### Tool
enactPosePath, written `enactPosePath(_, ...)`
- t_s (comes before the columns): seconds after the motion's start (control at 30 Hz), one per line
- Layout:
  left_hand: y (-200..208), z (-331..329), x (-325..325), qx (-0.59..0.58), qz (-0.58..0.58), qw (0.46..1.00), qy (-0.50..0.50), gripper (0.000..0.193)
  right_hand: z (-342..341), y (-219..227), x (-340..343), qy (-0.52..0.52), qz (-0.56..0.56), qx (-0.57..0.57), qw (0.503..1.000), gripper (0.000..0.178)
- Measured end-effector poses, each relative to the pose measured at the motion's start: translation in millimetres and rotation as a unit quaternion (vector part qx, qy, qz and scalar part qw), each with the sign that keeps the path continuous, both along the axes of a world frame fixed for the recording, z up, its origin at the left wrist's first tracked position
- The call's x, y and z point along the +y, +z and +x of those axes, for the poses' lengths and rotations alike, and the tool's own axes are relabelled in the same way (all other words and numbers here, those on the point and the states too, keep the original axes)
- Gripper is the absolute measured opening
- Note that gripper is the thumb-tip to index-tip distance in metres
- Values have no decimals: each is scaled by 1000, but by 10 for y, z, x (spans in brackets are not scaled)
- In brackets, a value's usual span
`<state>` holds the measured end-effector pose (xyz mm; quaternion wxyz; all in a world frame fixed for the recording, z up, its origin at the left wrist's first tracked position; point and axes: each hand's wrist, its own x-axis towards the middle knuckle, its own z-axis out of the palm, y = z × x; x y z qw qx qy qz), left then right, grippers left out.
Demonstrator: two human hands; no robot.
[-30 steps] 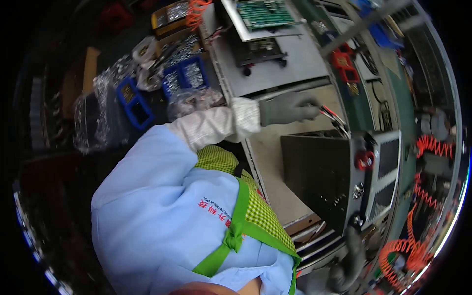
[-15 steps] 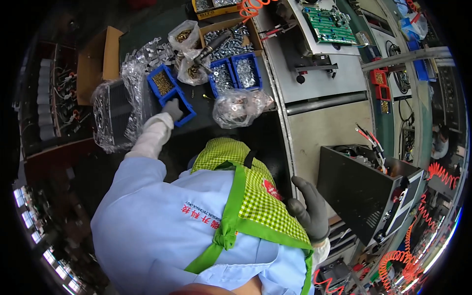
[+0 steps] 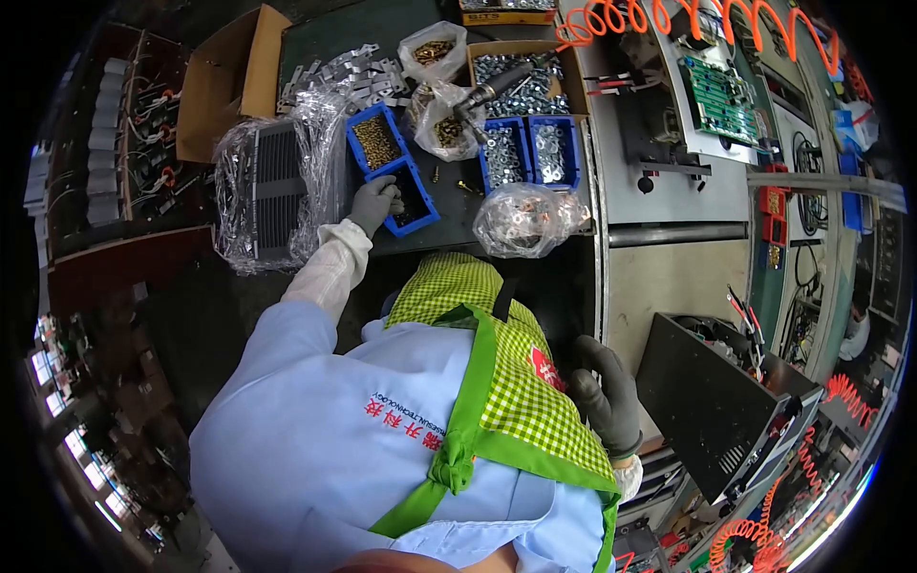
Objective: Assembling a power inverter unit by installing a circuit board, connecting wires, and securing the metal casing.
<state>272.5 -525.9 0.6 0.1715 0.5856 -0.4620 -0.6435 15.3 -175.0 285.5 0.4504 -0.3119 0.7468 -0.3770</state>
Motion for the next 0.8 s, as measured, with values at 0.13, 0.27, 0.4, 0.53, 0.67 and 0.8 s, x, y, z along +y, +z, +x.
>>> enactPosePath(0.13,-178,132,36,313,214,897,226,25,-10,-69,-166,52,-8,22,998,68)
enactPosePath(0.27,30,-41,145,324,253,860,302,37,-6,-108,-184,67,-2,30,997,64)
enactPosePath(0.4,42,-75,165,320,257,847,337,43,38,-151,-106,40,6,32,999,64)
enactPosePath(0.53,-79,-57,142,323,264,844,336,39,124,-148,-46,9,38,6,999,65)
enactPosePath(0.67,-170,-23,154,321,266,844,337,34,231,-274,48,-12,31,1,999,66)
enactPosePath(0.8,-187,19,169,286,242,866,330,30,236,-284,105,-14,42,5,999,65)
